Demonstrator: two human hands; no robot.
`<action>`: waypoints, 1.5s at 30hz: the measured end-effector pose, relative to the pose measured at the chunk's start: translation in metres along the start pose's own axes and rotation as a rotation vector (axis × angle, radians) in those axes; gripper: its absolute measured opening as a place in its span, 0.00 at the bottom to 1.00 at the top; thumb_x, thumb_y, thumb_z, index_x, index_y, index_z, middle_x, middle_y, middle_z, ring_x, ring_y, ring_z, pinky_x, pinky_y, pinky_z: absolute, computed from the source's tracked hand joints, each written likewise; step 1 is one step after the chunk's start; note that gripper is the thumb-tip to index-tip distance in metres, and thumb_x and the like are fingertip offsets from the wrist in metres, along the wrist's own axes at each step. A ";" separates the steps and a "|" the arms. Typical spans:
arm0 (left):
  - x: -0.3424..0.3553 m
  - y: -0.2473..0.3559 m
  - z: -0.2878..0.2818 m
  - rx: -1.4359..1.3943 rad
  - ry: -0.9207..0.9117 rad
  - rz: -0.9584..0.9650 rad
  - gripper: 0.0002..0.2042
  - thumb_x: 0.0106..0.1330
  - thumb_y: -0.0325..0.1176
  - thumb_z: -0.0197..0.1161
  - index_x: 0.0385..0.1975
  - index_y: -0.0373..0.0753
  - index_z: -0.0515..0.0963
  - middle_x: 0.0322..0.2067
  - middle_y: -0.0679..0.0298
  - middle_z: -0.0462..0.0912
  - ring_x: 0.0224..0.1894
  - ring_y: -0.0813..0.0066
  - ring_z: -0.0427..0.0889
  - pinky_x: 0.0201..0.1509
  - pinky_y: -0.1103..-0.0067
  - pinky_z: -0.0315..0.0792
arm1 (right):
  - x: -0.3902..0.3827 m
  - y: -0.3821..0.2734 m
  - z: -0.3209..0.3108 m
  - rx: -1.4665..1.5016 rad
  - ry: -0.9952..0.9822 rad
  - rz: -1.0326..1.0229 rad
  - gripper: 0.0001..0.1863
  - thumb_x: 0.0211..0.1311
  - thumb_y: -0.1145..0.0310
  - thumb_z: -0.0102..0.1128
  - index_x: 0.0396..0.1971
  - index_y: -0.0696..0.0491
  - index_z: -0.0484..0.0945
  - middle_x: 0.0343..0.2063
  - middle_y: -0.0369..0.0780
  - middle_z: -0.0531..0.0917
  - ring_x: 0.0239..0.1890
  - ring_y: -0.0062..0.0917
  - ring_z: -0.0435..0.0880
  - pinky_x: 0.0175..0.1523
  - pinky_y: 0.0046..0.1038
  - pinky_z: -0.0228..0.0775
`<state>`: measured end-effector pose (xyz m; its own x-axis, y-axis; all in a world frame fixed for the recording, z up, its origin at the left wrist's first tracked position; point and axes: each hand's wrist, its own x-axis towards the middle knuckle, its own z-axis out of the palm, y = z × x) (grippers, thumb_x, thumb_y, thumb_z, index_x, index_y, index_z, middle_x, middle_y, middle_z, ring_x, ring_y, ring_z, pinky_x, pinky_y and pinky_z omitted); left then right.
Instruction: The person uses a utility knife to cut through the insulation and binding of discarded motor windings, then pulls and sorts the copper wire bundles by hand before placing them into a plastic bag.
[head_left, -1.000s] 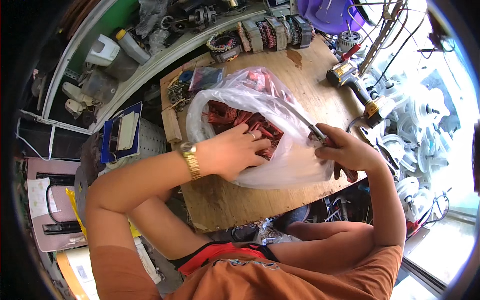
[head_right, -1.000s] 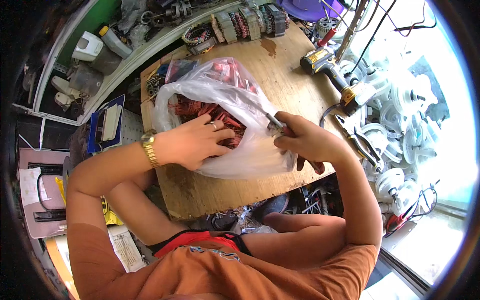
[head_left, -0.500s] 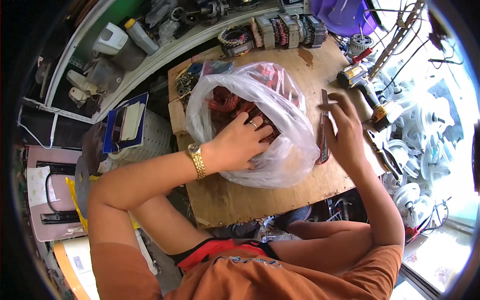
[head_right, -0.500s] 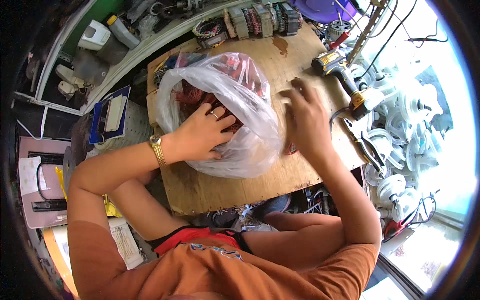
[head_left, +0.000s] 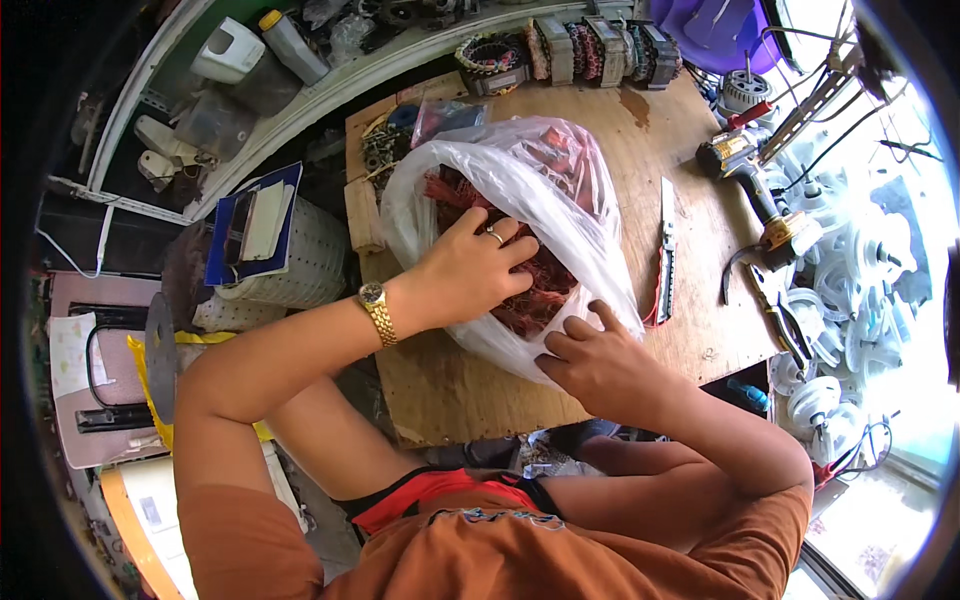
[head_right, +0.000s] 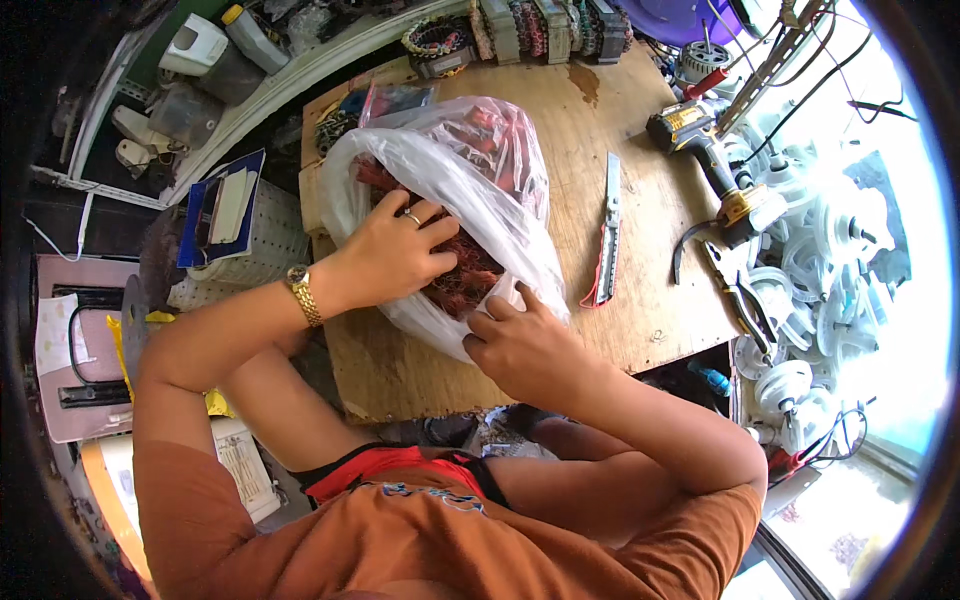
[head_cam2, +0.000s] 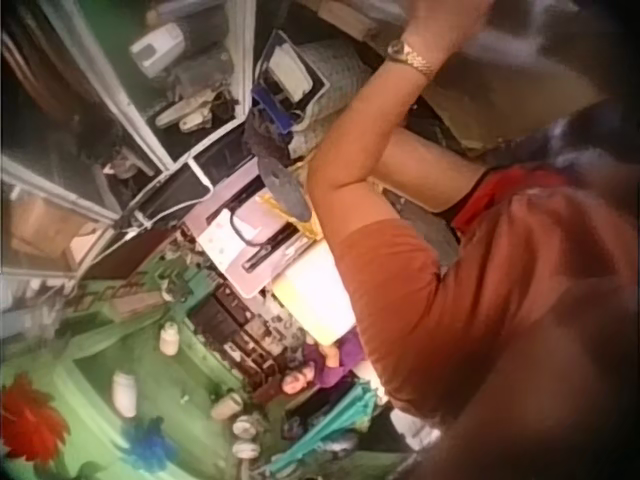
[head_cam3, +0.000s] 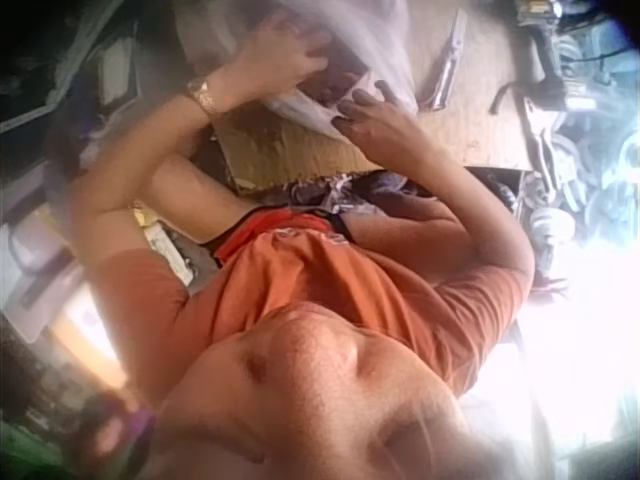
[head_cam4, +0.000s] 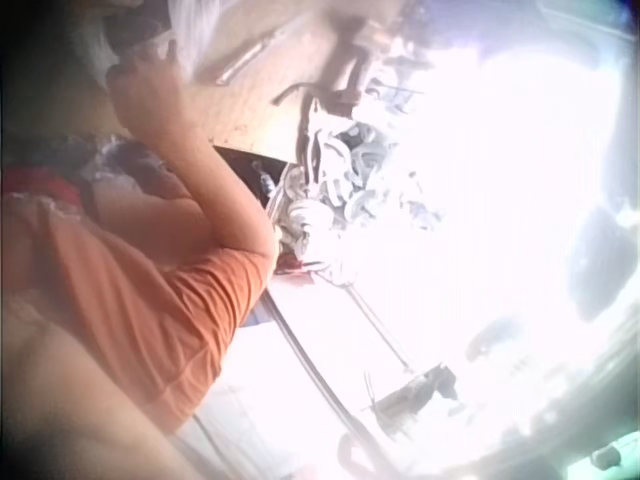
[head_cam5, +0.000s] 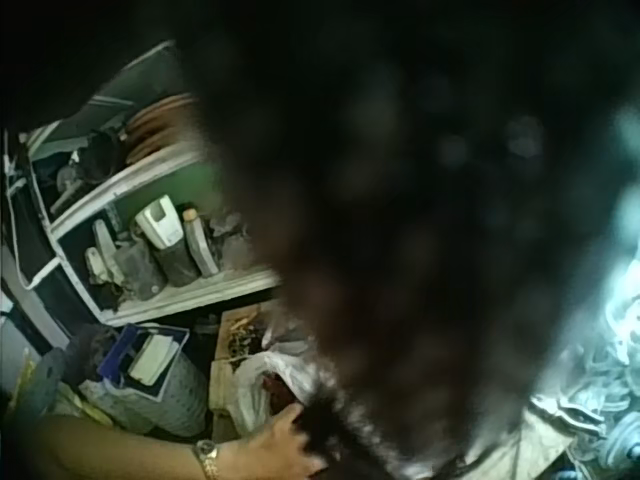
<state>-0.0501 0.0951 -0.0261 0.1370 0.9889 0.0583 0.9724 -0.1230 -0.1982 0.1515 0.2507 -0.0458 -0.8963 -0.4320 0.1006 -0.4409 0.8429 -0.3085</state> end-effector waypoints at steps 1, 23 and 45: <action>0.002 0.001 0.000 0.076 0.027 -0.016 0.05 0.57 0.39 0.63 0.31 0.50 0.82 0.46 0.67 0.79 0.52 0.66 0.76 0.57 0.63 0.67 | 0.002 0.000 0.002 -0.002 0.000 0.000 0.07 0.58 0.67 0.57 0.31 0.51 0.82 0.36 0.34 0.78 0.50 0.28 0.77 0.60 0.49 0.68; -0.028 -0.016 -0.005 -0.106 -0.293 0.174 0.05 0.56 0.34 0.63 0.28 0.48 0.85 0.58 0.68 0.78 0.69 0.60 0.67 0.72 0.54 0.62 | 0.027 0.036 -0.056 -0.016 -0.452 0.319 0.09 0.58 0.73 0.57 0.37 0.58 0.79 0.27 0.49 0.85 0.34 0.43 0.87 0.45 0.41 0.77; 0.016 -0.139 -0.017 -1.125 0.227 -0.831 0.11 0.72 0.32 0.57 0.48 0.36 0.81 0.37 0.69 0.83 0.34 0.83 0.78 0.34 0.77 0.73 | 0.107 0.056 -0.095 0.211 0.309 0.214 0.20 0.69 0.63 0.58 0.54 0.61 0.76 0.46 0.55 0.82 0.50 0.49 0.80 0.59 0.41 0.70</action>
<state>-0.1795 0.1269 0.0190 -0.6188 0.7837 -0.0546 0.3979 0.3726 0.8384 0.0261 0.2821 0.0380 -0.9530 -0.1108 0.2820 -0.2524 0.8051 -0.5367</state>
